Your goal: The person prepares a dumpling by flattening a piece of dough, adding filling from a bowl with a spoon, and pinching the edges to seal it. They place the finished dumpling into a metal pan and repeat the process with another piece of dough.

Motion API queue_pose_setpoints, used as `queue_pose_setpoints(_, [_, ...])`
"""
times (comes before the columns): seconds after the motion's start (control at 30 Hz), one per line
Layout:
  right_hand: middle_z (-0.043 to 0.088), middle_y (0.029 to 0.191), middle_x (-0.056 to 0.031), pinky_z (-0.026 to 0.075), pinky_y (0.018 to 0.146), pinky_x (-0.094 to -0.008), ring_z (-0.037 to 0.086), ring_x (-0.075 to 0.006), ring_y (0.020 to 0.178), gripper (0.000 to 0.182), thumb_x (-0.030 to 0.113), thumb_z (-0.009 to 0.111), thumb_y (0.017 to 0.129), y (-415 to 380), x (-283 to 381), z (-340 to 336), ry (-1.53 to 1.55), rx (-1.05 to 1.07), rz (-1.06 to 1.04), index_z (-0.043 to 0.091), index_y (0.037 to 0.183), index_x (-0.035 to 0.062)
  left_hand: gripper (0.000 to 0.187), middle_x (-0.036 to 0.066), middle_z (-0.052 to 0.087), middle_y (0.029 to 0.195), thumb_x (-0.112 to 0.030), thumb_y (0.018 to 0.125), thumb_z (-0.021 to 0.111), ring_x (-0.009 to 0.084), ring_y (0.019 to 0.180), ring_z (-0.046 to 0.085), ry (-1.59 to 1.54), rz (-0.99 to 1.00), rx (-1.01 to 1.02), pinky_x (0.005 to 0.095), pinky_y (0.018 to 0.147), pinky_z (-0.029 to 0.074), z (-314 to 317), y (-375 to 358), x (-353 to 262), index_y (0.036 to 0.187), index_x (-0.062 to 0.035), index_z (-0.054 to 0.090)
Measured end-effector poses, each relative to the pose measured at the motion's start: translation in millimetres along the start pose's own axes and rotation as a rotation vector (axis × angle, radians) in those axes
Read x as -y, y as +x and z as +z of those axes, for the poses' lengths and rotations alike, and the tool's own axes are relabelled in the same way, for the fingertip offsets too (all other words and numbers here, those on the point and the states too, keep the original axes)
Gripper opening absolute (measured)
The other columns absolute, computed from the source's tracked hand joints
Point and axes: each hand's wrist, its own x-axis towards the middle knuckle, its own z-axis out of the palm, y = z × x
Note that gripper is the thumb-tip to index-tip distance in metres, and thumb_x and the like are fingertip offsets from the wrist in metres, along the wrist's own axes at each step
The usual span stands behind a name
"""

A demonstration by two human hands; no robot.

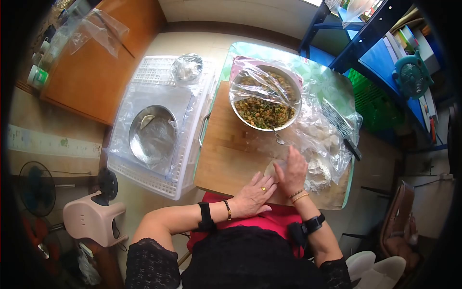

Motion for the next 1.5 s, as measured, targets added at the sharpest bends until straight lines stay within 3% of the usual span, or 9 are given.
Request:
queue_pose_setpoints(0.17, [0.052,0.123,-0.0174,0.038,0.091,-0.0445,0.052,-0.0340,0.109,0.077,0.023,0.073,0.077,9.0,-9.2,-7.3,0.218,0.030,0.155,0.037,0.142,0.0040,0.075,0.024,0.041,0.137,-0.051,0.085,0.058,0.0379,0.133,0.035,0.036,-0.049,0.013,0.0531,0.114,0.020,-9.1,1.1,0.5,0.132,0.0054,0.044])
queue_pose_setpoints(0.33, [0.053,0.124,-0.0168,0.037,0.094,-0.0451,0.051,-0.0328,0.112,0.072,0.023,0.070,0.079,-10.7,23.2,-12.1,0.037,0.113,-0.111,0.039,0.142,0.0061,0.074,0.024,0.043,0.133,-0.051,0.085,0.057,0.0387,0.132,0.035,0.067,-0.053,0.271,0.0540,0.114,0.020,-14.9,4.5,-5.0,0.130,0.0063,0.045])
queue_pose_setpoints(0.4, [0.053,0.125,-0.0180,0.036,0.095,-0.0464,0.050,-0.0334,0.114,0.073,0.027,0.069,0.080,-1.0,19.3,-5.6,-0.022,0.051,-0.081,0.038,0.142,0.0058,0.074,0.024,0.044,0.131,-0.051,0.085,0.057,0.0382,0.131,0.035,0.083,-0.026,0.024,0.0542,0.114,0.020,-4.4,-2.2,-0.3,0.130,0.0059,0.045])
queue_pose_setpoints(0.57, [0.054,0.121,-0.0158,0.037,0.089,-0.0458,0.053,-0.0321,0.109,0.072,0.026,0.070,0.079,25.7,-3.1,1.2,0.123,0.030,0.064,0.039,0.141,0.0063,0.074,0.023,0.044,0.131,-0.052,0.084,0.058,0.0371,0.131,0.035,0.082,-0.058,-0.017,0.0543,0.114,0.019,-11.4,-2.8,8.2,0.130,0.0048,0.046])
queue_pose_setpoints(0.77, [0.055,0.118,-0.0172,0.040,0.086,-0.0441,0.054,-0.0327,0.106,0.073,0.026,0.070,0.078,-3.4,34.1,0.9,0.006,0.089,-0.286,0.039,0.142,0.0067,0.074,0.023,0.044,0.130,-0.052,0.084,0.058,0.0376,0.131,0.035,0.069,-0.109,0.180,0.0553,0.112,0.022,-14.9,-8.4,6.8,0.130,0.0048,0.046])
queue_pose_setpoints(0.87, [0.055,0.114,-0.0164,0.039,0.087,-0.0443,0.054,-0.0323,0.103,0.078,0.031,0.073,0.075,20.2,20.1,12.8,0.015,0.105,-0.080,0.040,0.141,0.0067,0.072,0.025,0.046,0.124,-0.051,0.085,0.058,0.0394,0.126,0.038,0.056,-0.069,-0.066,0.0557,0.111,0.024,-8.1,-14.0,13.5,0.128,0.0054,0.047])
queue_pose_setpoints(1.03, [0.054,0.104,-0.0145,0.045,0.082,-0.0408,0.054,-0.0289,0.094,0.078,0.023,0.074,0.077,32.0,-8.6,13.0,0.491,-0.009,0.285,0.036,0.143,0.0058,0.073,0.027,0.044,0.128,-0.051,0.086,0.057,0.0396,0.129,0.035,0.026,-0.255,0.009,0.0547,0.112,0.023,-23.4,-2.4,16.2,0.129,0.0059,0.045])
queue_pose_setpoints(1.3, [0.051,0.123,-0.0208,0.042,0.088,-0.0421,0.053,-0.0364,0.107,0.073,0.016,0.068,0.081,-8.9,-5.4,-33.6,0.258,-0.018,-0.094,0.035,0.145,0.0048,0.075,0.029,0.036,0.140,-0.051,0.084,0.059,0.0409,0.136,0.029,-0.018,-0.009,-0.025,0.0538,0.113,0.021,5.2,13.6,-1.7,0.131,0.0065,0.044])
queue_pose_setpoints(1.5, [0.047,0.130,-0.0182,0.036,0.092,-0.0438,0.049,-0.0329,0.115,0.074,0.032,0.068,0.081,-12.0,11.6,-6.3,-0.079,0.126,-0.107,0.037,0.141,0.0021,0.073,0.026,0.039,0.139,-0.051,0.085,0.058,0.0385,0.137,0.030,-0.005,-0.004,0.097,0.0535,0.114,0.018,4.6,5.4,-0.5,0.129,0.0061,0.047])
